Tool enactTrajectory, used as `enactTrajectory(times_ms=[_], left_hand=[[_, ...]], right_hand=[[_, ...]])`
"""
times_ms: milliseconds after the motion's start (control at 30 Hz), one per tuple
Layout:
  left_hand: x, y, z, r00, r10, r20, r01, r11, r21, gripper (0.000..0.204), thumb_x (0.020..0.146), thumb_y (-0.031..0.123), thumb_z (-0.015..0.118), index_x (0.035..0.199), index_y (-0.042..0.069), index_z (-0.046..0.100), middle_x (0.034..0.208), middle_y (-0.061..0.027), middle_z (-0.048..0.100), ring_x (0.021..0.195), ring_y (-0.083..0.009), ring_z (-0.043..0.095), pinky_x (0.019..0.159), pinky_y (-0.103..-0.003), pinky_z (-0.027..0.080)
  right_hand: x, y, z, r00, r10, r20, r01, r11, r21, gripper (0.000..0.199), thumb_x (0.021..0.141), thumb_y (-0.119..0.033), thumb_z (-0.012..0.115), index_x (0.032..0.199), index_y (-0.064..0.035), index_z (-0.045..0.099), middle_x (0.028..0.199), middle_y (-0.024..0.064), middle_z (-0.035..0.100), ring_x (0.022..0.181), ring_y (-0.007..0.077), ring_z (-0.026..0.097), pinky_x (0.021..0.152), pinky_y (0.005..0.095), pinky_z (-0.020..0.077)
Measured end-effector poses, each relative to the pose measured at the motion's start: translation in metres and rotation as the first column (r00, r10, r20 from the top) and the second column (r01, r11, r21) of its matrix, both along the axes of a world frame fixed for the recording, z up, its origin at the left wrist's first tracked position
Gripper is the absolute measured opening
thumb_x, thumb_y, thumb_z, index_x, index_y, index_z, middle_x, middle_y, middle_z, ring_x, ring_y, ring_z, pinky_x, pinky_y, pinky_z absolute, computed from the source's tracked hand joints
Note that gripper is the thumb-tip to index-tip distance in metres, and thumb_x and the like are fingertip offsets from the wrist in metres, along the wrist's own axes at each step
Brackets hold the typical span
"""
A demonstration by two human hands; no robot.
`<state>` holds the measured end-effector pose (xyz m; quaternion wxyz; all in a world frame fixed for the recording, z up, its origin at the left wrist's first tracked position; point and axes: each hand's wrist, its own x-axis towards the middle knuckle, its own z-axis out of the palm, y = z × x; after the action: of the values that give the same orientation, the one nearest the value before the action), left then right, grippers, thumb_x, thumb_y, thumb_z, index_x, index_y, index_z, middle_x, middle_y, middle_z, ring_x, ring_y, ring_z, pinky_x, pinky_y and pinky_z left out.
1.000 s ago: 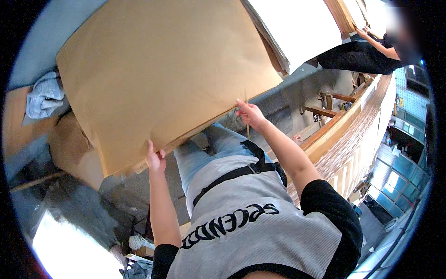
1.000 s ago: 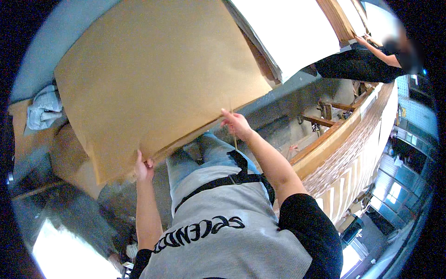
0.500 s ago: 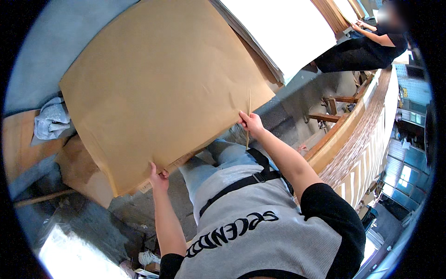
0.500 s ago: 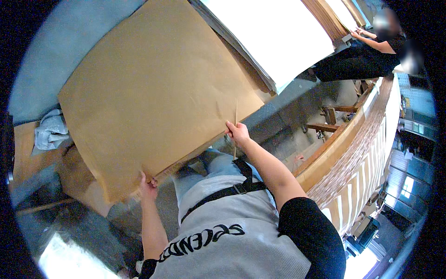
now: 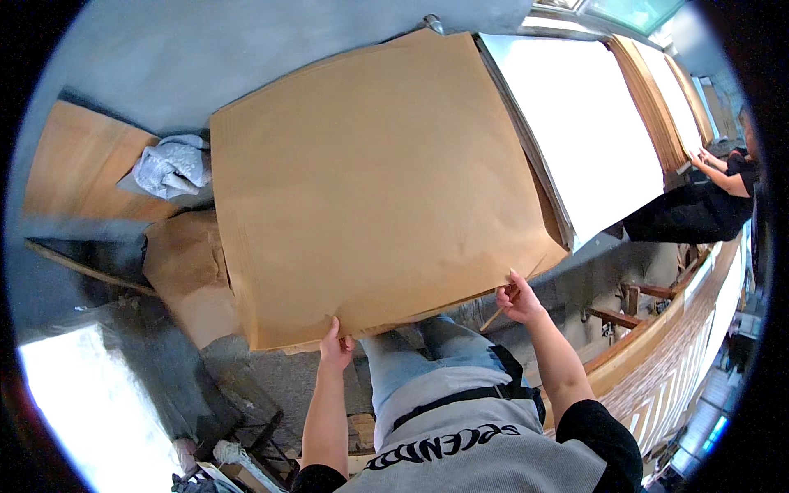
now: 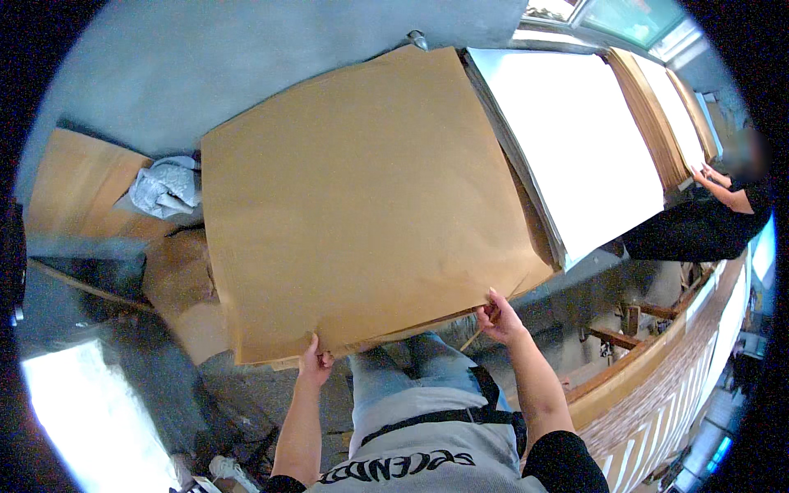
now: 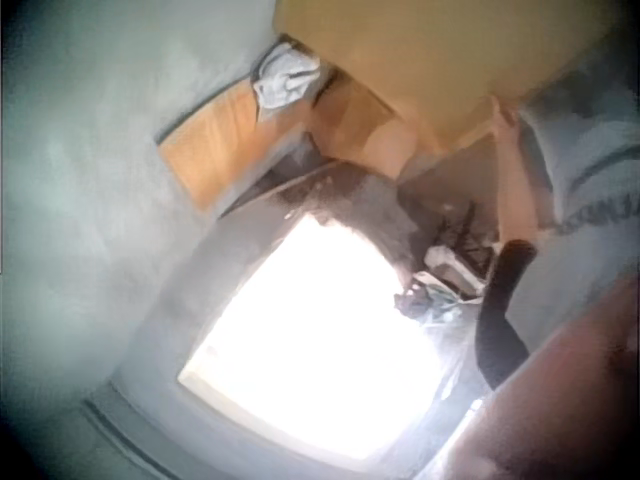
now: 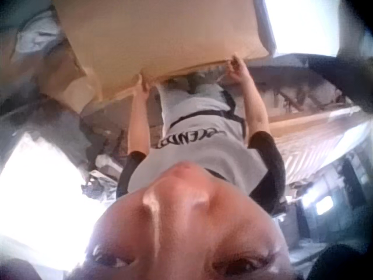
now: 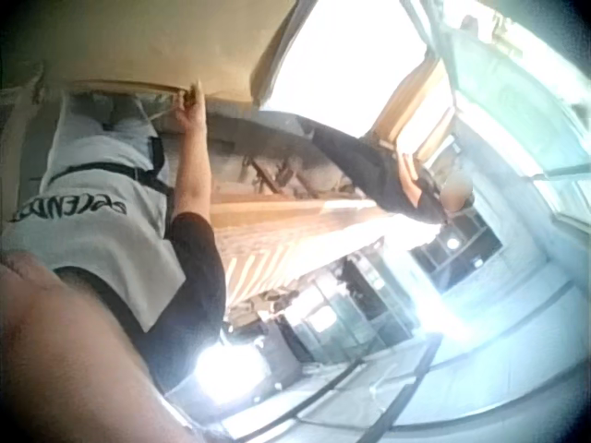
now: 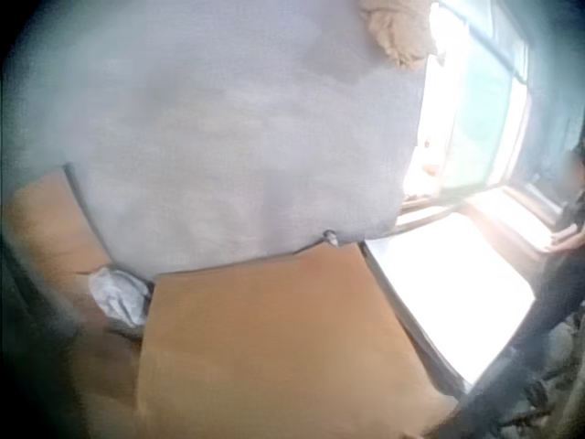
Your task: The person repeatedly picks up large brown paper sheets, places them over white rectangular boards on a workbench, and smooths them with a wooden stick. The person then removes the paper and repeats the process with new sheets.
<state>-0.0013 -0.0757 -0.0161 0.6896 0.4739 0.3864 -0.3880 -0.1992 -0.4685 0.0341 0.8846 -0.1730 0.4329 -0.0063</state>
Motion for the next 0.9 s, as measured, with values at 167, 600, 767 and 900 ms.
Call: enactTrajectory(times_ms=[167,600,767,900], left_hand=[[-0.009,-0.019,0.021,0.98,-0.118,0.16,0.083,0.974,0.212,0.027,0.088,0.035,0.049,0.092,0.009,0.051,0.06,-0.0026,0.05,0.036,-0.0133,0.042,0.032,-0.025,0.032],[0.038,0.001,-0.003,0.823,-0.091,0.561,-0.085,0.956,0.28,0.022,0.086,0.028,0.048,0.089,0.007,0.053,0.065,-0.0037,0.05,0.05,-0.0144,0.047,0.043,-0.028,0.039],[0.046,-0.012,0.033,0.959,0.043,0.279,-0.069,0.994,0.084,0.029,0.081,0.035,0.059,0.09,0.008,0.053,0.067,-0.0029,0.053,0.039,-0.0133,0.042,0.036,-0.025,0.033],[0.032,-0.009,0.018,0.975,0.078,0.206,-0.077,0.997,-0.015,0.029,0.08,0.034,0.061,0.091,0.009,0.053,0.064,-0.0032,0.053,0.038,-0.0139,0.042,0.035,-0.024,0.032]], right_hand=[[0.016,-0.005,-0.001,0.77,0.483,-0.417,-0.614,0.741,-0.274,0.033,0.087,-0.031,0.048,0.067,-0.0061,0.055,0.057,0.0057,0.055,0.046,0.0107,0.045,0.041,0.0214,0.033],[0.073,0.013,0.0,0.898,0.239,-0.369,-0.434,0.607,-0.666,0.023,0.083,-0.027,0.059,0.073,-0.0068,0.054,0.056,0.0007,0.048,0.048,0.0089,0.043,0.045,0.0213,0.0335],[0.068,0.006,0.003,0.904,0.291,-0.313,-0.4,0.834,-0.38,0.023,0.083,-0.029,0.058,0.074,-0.009,0.051,0.056,0.0,0.045,0.048,0.0083,0.039,0.043,0.0212,0.0286],[0.048,0.009,-0.019,0.922,0.235,-0.308,-0.304,0.931,-0.2,0.021,0.085,-0.027,0.056,0.076,-0.0093,0.049,0.058,-0.0003,0.045,0.05,0.007,0.039,0.041,0.0192,0.026]])
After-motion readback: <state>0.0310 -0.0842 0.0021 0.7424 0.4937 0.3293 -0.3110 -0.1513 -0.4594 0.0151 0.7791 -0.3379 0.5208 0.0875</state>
